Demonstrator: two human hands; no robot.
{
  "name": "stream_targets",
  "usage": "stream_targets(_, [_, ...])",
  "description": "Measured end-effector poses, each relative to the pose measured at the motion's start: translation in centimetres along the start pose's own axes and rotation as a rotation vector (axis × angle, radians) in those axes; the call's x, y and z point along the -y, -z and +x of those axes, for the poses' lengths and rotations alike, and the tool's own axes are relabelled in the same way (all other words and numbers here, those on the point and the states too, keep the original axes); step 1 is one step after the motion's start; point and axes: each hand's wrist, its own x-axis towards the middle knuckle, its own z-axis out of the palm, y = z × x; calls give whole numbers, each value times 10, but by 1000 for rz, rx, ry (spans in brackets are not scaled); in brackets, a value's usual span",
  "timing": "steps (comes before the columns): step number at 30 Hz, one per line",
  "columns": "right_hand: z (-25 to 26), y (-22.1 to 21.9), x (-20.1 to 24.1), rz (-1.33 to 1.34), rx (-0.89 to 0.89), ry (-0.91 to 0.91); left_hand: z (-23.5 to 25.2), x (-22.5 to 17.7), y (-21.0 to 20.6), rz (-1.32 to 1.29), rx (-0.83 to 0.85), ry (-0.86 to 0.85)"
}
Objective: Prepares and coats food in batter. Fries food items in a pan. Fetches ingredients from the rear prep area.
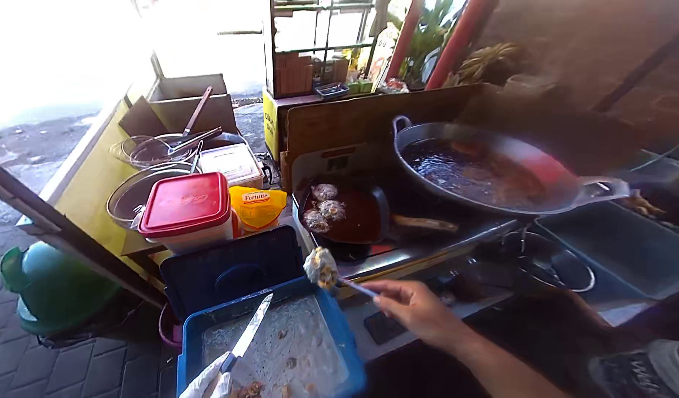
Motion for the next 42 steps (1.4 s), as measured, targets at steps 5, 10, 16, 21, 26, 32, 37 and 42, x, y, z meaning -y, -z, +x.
stream_targets(5, [63, 28, -41, -268, -284, 160, 81, -35, -53, 177, 28, -58])
stream_targets(10, [102, 13, -89, -310, -399, 129, 160, -52, -118, 353, 71, -209])
stream_targets(16, [106, 7, -100, -301, -409, 132, 211, -64, -160, 551, 100, -294])
stream_targets(21, [106, 9, -99, -258, -415, 143, 225, -75, -170, 602, 67, -349])
stream_targets(26, [108, 14, -96, -249, -409, 147, 228, -78, -170, 618, 33, -423])
stream_targets(32, [109, 12, -93, -267, -411, 129, 230, -72, -171, 639, -7, -505])
stream_targets(37, [108, 9, -89, -296, -407, 105, 232, -64, -171, 657, -31, -542])
stream_targets(42, [110, 6, -84, -336, -400, 76, 234, -62, -172, 688, -53, -566])
